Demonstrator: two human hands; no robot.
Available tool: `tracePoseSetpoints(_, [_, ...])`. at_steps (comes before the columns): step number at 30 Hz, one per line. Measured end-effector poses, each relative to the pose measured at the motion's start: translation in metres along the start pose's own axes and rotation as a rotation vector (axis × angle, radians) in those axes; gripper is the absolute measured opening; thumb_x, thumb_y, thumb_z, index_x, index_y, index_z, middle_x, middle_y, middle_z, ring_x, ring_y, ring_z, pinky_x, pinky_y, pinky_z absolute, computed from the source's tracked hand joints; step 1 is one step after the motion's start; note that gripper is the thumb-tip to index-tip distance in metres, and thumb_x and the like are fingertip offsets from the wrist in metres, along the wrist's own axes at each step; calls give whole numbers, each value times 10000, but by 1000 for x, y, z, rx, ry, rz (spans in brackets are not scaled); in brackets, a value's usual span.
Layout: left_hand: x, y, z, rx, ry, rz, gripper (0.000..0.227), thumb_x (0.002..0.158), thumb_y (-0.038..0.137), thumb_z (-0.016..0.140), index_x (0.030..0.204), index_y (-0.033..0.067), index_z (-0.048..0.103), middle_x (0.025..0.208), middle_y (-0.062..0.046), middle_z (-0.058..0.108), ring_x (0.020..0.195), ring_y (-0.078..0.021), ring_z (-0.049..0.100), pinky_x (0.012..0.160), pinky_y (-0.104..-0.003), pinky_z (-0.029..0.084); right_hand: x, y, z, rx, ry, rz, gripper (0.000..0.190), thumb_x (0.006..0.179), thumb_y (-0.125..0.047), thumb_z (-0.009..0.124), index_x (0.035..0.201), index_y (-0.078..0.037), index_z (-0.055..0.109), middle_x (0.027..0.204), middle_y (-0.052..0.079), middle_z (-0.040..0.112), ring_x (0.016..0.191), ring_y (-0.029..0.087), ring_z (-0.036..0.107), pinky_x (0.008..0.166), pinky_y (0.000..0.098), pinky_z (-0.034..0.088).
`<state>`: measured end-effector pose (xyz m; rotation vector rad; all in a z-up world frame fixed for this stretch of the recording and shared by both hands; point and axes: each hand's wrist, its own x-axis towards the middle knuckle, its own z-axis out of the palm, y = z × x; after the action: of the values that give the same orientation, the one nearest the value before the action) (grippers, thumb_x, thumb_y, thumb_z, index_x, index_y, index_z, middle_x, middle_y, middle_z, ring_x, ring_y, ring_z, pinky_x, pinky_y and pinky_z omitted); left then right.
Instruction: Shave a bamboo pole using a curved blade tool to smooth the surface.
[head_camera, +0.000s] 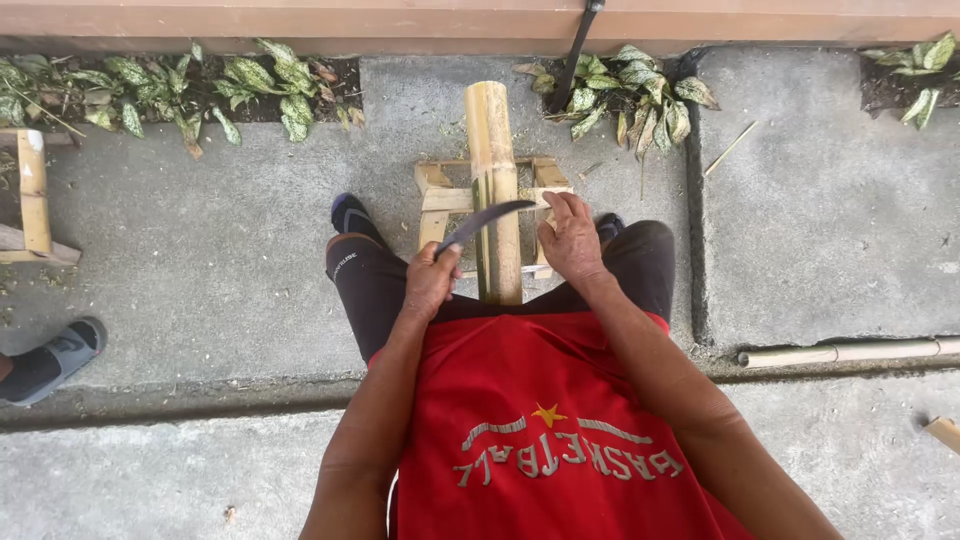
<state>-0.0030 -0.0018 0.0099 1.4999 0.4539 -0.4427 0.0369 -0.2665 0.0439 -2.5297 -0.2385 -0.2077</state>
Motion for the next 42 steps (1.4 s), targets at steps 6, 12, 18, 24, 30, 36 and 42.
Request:
tracePoseSetpoints(6, [-9,-7,0,33,-118,-12,233,974,294,654,988,63,684,688,-24,652,475,-61,510,395,-244,433,1,2,-2,-42,-389,109,360,1001,-214,625,1340,-95,605,1216,186,652,1151,390,618,1022,508,454])
tracePoseSetpoints(12, [-2,-12,5,103,-112,-55,269,997,310,623,1034,48,673,747,-14,671,504,-74,547,451,-253,476,-8,35,18,149,-289,33,281,990,-219,664,1226,-69,681,1132,205,698,1023,373,684,899,414,553])
tracePoseSetpoints(18, [-6,-2,7,131,-95,-162,250,1009,291,589,1077,60,659,765,-16,666,552,-80,584,503,-264,507,1,23,19,249,-401,200,288,979,-269,645,1210,-104,697,1064,140,712,922,297,718,846,398,576])
tracePoseSetpoints(24, [-12,20,14,243,-55,-209,250,1003,295,601,1092,67,651,768,-8,661,547,-71,593,497,-264,513,2,27,19,116,-434,181,280,1009,-277,640,1223,-113,714,1057,150,696,962,307,687,881,423,541])
tracePoseSetpoints(30, [-3,18,17,331,7,-84,259,983,254,682,1059,9,648,682,-45,644,487,-92,547,447,-261,472,-6,44,34,241,-423,209,307,1019,-271,662,1281,-113,689,1123,140,722,985,281,715,898,397,574])
tracePoseSetpoints(36, [19,-8,-2,-290,215,-92,277,976,306,667,973,54,553,679,-58,632,463,-147,545,389,-314,432,2,33,62,633,-487,773,1062,839,-372,848,1542,70,187,1399,286,502,1253,336,595,1045,445,534])
tracePoseSetpoints(42, [34,1,-25,-761,255,-193,237,966,308,659,970,110,528,681,-71,619,486,-186,569,420,-338,463,13,25,108,769,-680,1005,1350,703,-234,977,1567,60,-18,1484,326,469,1420,388,423,1219,489,291])
